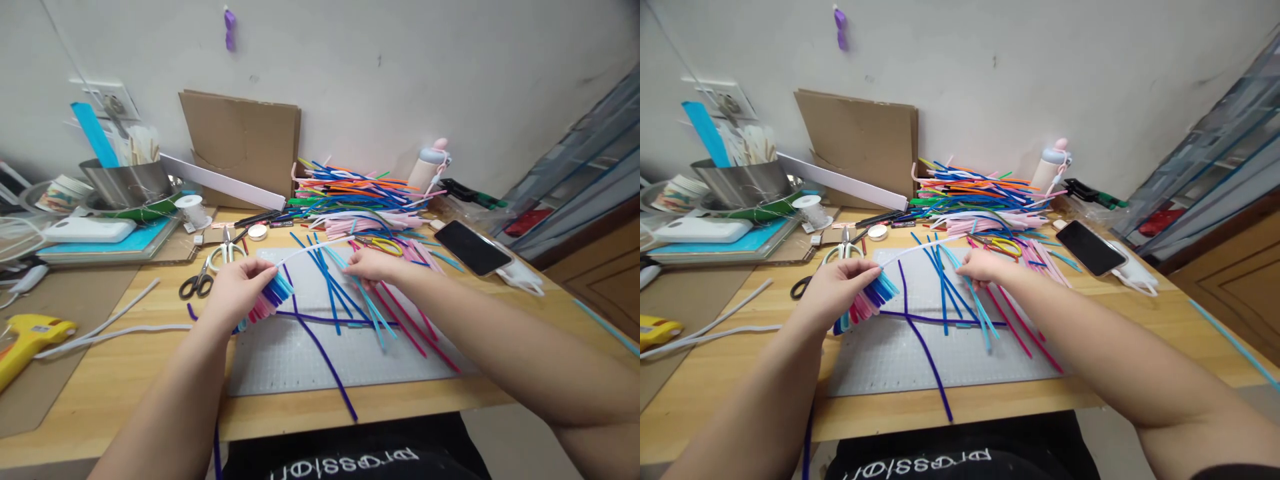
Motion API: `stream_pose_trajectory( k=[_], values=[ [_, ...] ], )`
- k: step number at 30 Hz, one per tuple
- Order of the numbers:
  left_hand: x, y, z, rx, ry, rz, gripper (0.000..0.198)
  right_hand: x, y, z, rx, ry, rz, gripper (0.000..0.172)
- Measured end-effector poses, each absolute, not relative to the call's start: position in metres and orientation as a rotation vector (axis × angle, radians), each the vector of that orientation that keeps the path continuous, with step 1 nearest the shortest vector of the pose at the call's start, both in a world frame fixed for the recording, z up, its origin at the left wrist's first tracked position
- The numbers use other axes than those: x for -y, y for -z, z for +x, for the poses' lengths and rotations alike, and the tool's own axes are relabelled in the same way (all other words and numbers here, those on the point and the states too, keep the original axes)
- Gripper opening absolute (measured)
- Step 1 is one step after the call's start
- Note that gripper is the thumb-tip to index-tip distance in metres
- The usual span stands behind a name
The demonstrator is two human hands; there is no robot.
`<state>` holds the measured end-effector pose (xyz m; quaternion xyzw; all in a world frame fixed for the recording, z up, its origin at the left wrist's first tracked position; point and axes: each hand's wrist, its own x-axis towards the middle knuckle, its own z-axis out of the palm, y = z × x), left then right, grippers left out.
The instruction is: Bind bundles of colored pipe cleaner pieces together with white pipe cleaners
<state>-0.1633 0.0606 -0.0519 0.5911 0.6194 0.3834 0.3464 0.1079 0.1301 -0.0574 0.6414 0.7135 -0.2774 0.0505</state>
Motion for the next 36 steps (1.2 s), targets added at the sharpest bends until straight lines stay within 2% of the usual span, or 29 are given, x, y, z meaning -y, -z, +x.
stream_pose_trajectory(
  k=[4,9,15,21,25,27,29,31,32,34,36],
  values=[
    [-0.059,0.052,-0.16,-1.61,-0.98,1.583,0.029,-0.119,0.074,0.101,-2.178,0.851,2.015,0.03],
    [-0.056,0.05,-0.155,-1.589,-0.959,1.594,0.028,-0.103,0.075,0.104,-2.263,0.936,2.023,0.025],
    [-0.05,0.044,-0.145,-1.492,-0.853,1.578,0.025,-0.101,0.082,0.134,-2.319,0.635,2.279,0.016],
    [-0.046,0.05,-0.137,-1.379,-0.734,1.638,0.02,-0.103,0.095,0.151,-2.284,0.839,2.39,0.015],
    [-0.046,0.055,-0.134,-1.363,-0.73,1.671,0.018,-0.105,0.081,0.156,-2.349,1.173,2.412,0.013],
    [-0.046,0.057,-0.134,-1.355,-0.744,1.685,0.017,-0.107,0.072,0.16,-2.383,1.466,2.403,0.007],
    [-0.047,0.058,-0.133,-1.347,-0.756,1.683,0.016,-0.11,0.062,0.165,-2.321,2.028,2.332,0.01],
    [-0.047,0.06,-0.133,-1.343,-0.771,1.668,0.016,-0.113,0.052,0.17,-2.068,2.656,2.154,0.015],
    [-0.047,0.061,-0.133,-1.341,-0.778,1.661,0.016,-0.114,0.047,0.172,-1.922,2.859,2.069,0.013],
    [-0.048,0.062,-0.133,-1.338,-0.784,1.65,0.016,-0.114,0.036,0.174,-1.78,3.003,2.017,0.003],
    [-0.048,0.062,-0.132,-1.332,-0.78,1.648,0.016,-0.11,0.024,0.172,-1.881,3.006,2.079,0.009]
  ],
)
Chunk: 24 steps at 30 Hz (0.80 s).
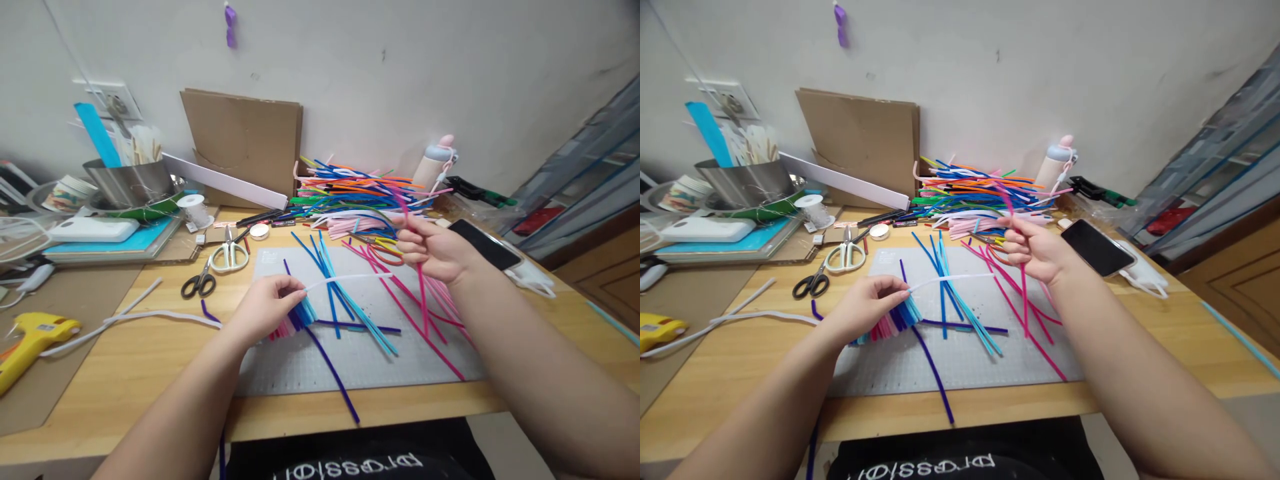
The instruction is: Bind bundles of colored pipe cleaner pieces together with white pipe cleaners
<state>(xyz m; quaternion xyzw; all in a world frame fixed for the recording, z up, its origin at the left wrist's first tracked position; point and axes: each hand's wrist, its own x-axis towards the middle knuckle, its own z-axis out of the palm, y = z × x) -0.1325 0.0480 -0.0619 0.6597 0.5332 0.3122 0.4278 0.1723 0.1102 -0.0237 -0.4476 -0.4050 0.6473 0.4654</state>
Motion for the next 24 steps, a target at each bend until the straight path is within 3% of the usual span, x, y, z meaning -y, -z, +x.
stream_pose_trajectory(
  k=[8,14,20,24],
  values=[
    [-0.05,0.059,-0.135,-1.313,-0.802,1.508,0.02,-0.057,-0.012,0.137,1.659,-0.89,-1.159,0.022],
    [-0.052,0.059,-0.135,-1.227,-0.956,1.351,0.031,-0.025,0.014,0.105,2.373,-0.462,-1.397,0.034],
    [-0.052,0.057,-0.134,-1.237,-0.988,1.348,0.029,-0.028,0.041,0.095,2.457,-0.479,-1.478,0.032],
    [-0.05,0.058,-0.131,-1.265,-0.98,1.41,0.021,-0.033,0.048,0.079,2.274,-0.755,-1.351,0.02]
  ],
)
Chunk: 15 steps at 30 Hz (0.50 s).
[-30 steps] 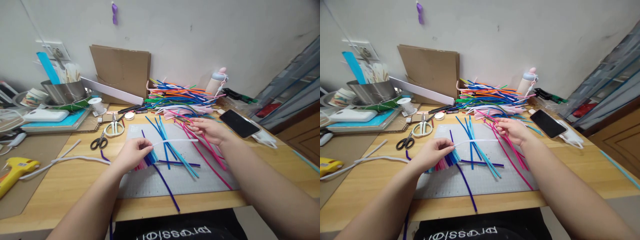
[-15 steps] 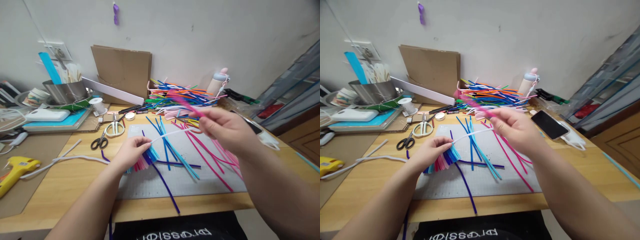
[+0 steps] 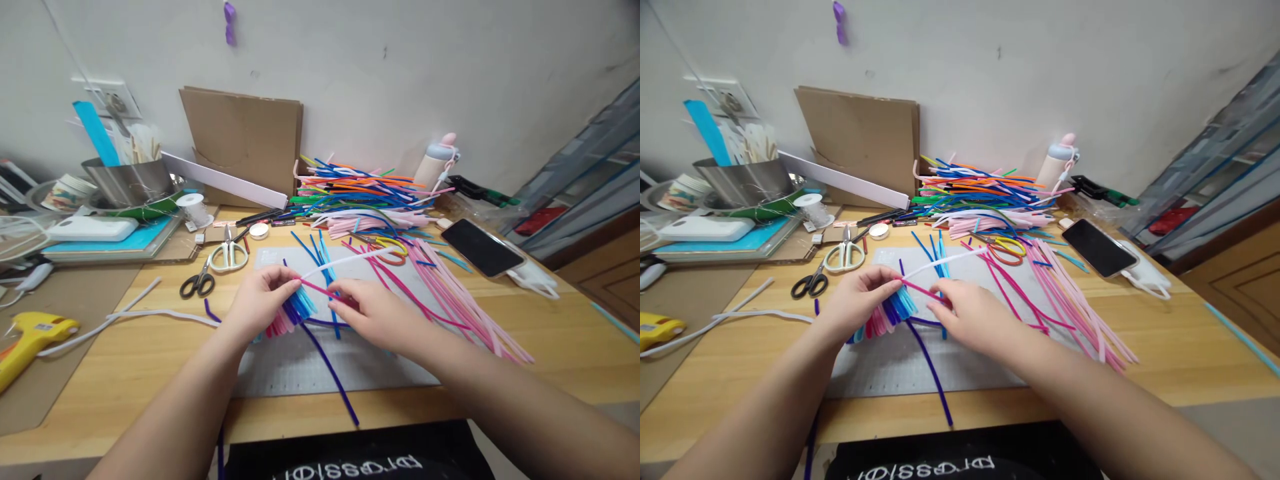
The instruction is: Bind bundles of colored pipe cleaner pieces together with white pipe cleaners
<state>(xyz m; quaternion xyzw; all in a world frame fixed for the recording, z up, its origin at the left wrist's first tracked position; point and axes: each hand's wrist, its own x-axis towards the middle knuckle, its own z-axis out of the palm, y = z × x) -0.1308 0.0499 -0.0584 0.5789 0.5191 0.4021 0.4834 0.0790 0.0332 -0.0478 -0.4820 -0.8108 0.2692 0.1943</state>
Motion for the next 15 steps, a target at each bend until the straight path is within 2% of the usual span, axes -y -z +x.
stream_pose_trajectory(
  k=[3,9,15],
  values=[
    [-0.048,0.062,-0.127,-1.242,-0.993,1.451,0.017,-0.038,0.059,0.062,2.056,-0.994,-1.178,0.021],
    [-0.047,0.066,-0.123,-1.157,-0.943,1.419,0.021,-0.042,0.082,0.051,1.769,-1.018,-1.051,0.016],
    [-0.046,0.065,-0.12,-1.235,-0.921,1.347,0.02,-0.038,0.094,0.053,1.52,-1.291,-0.985,0.014]
  ],
)
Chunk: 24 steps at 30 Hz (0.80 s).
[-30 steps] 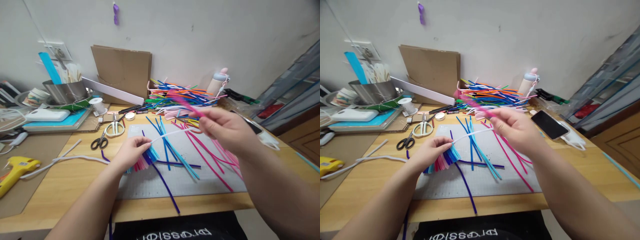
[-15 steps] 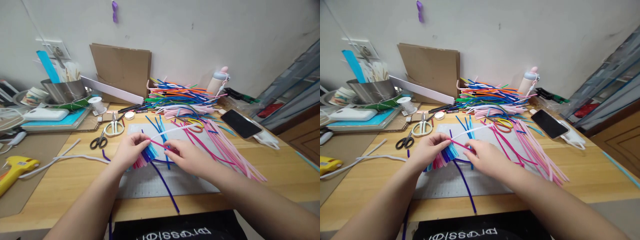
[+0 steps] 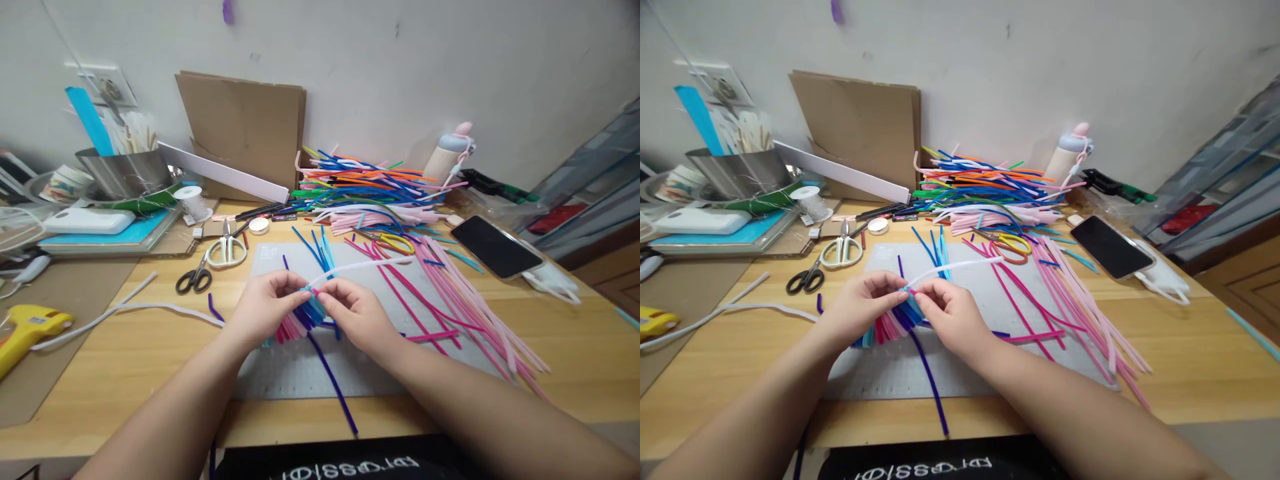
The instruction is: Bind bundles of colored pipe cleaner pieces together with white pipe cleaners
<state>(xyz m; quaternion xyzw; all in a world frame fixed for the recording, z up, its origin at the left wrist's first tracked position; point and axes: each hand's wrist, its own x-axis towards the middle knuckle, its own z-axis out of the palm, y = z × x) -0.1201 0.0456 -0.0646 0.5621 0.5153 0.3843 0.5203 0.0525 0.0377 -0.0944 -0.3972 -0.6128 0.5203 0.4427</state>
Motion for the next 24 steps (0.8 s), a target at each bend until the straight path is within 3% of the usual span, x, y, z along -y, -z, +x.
stream_pose_trajectory(
  k=[11,24],
  values=[
    [-0.0444,0.069,-0.1151,-1.218,-0.921,1.364,0.02,-0.0399,0.0955,0.0493,1.326,-1.434,-1.014,0.023],
    [-0.0429,0.0686,-0.1137,-1.219,-0.904,1.358,0.02,-0.0396,0.0958,0.0481,1.342,-1.392,-1.127,0.022]
  ],
)
